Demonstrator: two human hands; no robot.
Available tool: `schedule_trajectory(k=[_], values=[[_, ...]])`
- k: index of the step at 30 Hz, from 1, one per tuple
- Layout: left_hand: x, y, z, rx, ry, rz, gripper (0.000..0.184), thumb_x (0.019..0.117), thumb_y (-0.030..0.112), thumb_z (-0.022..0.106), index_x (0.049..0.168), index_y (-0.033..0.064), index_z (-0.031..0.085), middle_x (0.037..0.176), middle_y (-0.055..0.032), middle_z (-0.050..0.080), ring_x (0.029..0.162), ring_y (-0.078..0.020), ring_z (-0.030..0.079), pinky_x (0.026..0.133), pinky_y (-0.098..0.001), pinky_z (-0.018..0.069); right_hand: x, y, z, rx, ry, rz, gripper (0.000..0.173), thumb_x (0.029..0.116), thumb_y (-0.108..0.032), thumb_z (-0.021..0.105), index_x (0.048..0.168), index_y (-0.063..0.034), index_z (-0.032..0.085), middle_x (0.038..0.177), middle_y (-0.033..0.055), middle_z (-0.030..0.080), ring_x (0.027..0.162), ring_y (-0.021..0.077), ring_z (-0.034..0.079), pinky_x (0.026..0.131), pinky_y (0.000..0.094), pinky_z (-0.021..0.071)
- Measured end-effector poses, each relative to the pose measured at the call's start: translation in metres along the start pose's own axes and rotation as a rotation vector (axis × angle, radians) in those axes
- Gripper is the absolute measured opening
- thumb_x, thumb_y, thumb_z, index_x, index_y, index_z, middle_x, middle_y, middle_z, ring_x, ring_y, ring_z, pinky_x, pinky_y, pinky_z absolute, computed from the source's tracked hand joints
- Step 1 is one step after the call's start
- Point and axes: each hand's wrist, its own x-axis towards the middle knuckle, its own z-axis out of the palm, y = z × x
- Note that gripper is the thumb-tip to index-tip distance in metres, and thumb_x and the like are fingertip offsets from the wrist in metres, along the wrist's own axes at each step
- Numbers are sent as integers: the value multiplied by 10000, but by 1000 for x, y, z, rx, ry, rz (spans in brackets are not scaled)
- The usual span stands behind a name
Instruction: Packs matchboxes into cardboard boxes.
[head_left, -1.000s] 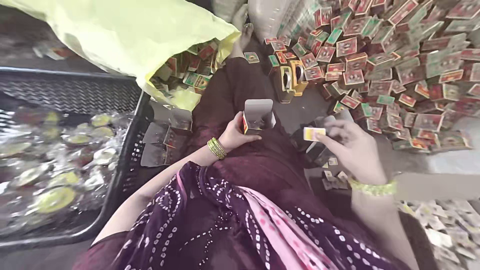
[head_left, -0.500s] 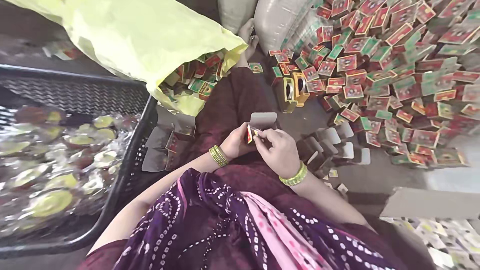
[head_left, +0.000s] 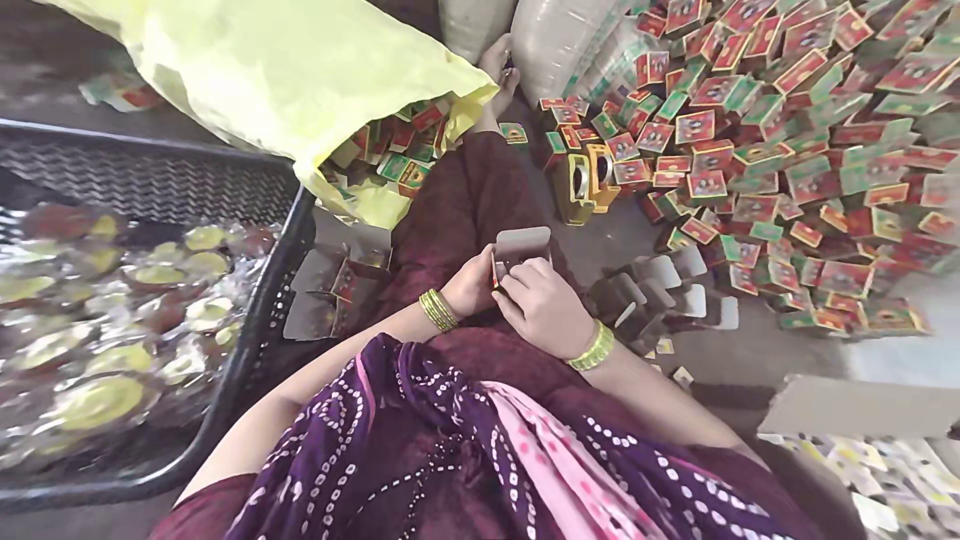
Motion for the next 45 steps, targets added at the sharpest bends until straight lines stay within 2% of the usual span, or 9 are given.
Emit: schedule_trajectory(k=[7,12,16,21,25,28,33,37,45], values=[[-2,-2,-6,433,-50,99,681,842,266,781,1386,-27,493,1209,-127,679,1151,-145,650,1041,-369,523,6,4,-1,-86,-200,-40,360,1040,-305,524,842,-78,720,1114,126,683,1112,319,629,903,533,510],[-4,-2,-4,299,53,303,952,859,404,786,1479,-97,266,1294,-180,628,1210,-134,628,1075,-352,520,-9,12,-17,28,339,128,296,956,-387,707,1143,-164,762,1195,85,688,1185,274,603,1025,518,472],[-3,-3,3,153,146,318,1119,863,398,812,1558,-14,38,1378,-187,566,1231,-175,625,1052,-393,551,-24,39,-13,524,457,434,574,874,-310,815,1324,-35,589,1310,145,617,1225,238,585,1022,408,527],[-6,7,5,90,61,321,917,845,372,837,1469,-63,325,1287,-168,627,1138,-154,668,992,-357,583,-36,45,8,931,213,385,537,988,-239,675,1418,60,554,1427,195,585,1304,204,584,1108,353,497],[-5,5,1,120,-13,376,629,850,328,841,1260,-48,547,1180,-123,668,1081,-131,667,963,-338,576,-37,50,21,741,225,246,390,1039,-393,579,947,-30,687,1027,96,670,1048,127,619,940,298,517],[-5,8,3,78,-7,259,537,834,288,853,1169,-13,561,1080,-77,689,979,-98,687,892,-310,597,-32,49,20,705,285,292,354,1012,-380,635,881,-52,665,1032,106,607,1016,143,583,899,292,504],[-2,6,3,-32,43,111,835,755,286,912,1326,14,368,1155,-121,672,1047,-192,699,941,-402,601,-24,41,2,1094,398,435,533,935,-157,733,1366,7,465,1113,107,711,1033,199,705,921,392,599],[-2,4,4,-4,-2,109,917,727,229,921,1390,9,328,1158,-121,687,1061,-191,702,954,-405,594,-20,41,-11,932,198,430,212,852,-148,836,1020,-32,780,1059,71,752,982,134,706,859,292,602],[-3,9,2,51,-75,184,745,762,284,908,1315,7,493,1176,-105,682,1047,-152,698,939,-373,603,-12,39,-23,774,148,399,136,890,-135,800,1010,-74,816,1006,40,766,956,92,720,850,257,618]])
